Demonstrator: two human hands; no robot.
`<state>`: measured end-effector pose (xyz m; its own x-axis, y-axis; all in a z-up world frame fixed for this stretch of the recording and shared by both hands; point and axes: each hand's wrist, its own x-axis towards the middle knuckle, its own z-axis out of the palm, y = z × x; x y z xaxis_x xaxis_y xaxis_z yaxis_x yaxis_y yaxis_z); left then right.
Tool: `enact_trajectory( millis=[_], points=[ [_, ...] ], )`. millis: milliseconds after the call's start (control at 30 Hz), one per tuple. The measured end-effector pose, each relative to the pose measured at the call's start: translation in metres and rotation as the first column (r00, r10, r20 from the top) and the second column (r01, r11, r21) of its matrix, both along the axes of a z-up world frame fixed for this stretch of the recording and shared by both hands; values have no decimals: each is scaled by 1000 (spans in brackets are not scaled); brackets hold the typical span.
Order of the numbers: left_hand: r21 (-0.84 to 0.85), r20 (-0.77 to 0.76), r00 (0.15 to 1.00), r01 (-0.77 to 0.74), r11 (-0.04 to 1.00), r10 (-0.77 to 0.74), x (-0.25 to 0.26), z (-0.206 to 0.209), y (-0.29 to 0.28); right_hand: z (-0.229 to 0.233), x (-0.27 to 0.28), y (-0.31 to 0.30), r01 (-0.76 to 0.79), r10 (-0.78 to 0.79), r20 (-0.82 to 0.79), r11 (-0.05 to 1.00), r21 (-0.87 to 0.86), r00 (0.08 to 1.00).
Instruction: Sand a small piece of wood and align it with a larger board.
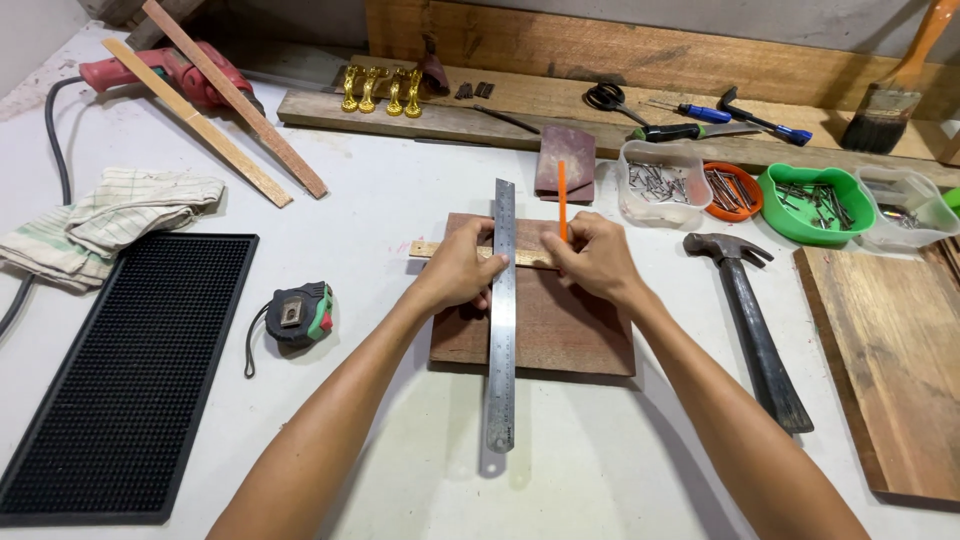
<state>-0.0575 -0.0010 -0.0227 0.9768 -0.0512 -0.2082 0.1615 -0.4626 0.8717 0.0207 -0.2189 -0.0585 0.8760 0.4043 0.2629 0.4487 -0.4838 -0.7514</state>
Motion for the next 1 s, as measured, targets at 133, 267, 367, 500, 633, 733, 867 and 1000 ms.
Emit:
enact_trajectory(
  millis=[133,267,367,500,633,733,867,1000],
  points=[
    [0,17,1000,5,1000,-5,0,0,0,23,0,-20,-19,25,21,963,-269,999],
    [-2,13,1000,2,1000,-2,-1,2,-1,36,-10,-27,76,-33,93,854,-515,995],
    [-1,18,1000,1,1000,-1,0,-1,-2,38,-12,-26,79,-90,5,840,-536,996],
    [6,22,1000,8,1000,-8,1,-3,-1,21,2,-34,84,-45,87,847,-525,995],
    [3,24,1000,14,1000,-14,-1,-1,-1,28,1,-40,59,-27,81,899,-433,996],
    [-40,54,998,16,999,-14,-3,0,0,37,-8,-40,55,-14,96,896,-441,995],
    [-56,92,996,8,998,-3,-7,1,2,37,-17,-28,74,34,233,895,-441,972],
    [-75,166,986,-7,997,20,-9,-3,19,22,-17,3,-119,287,405,913,-391,868]
  ],
)
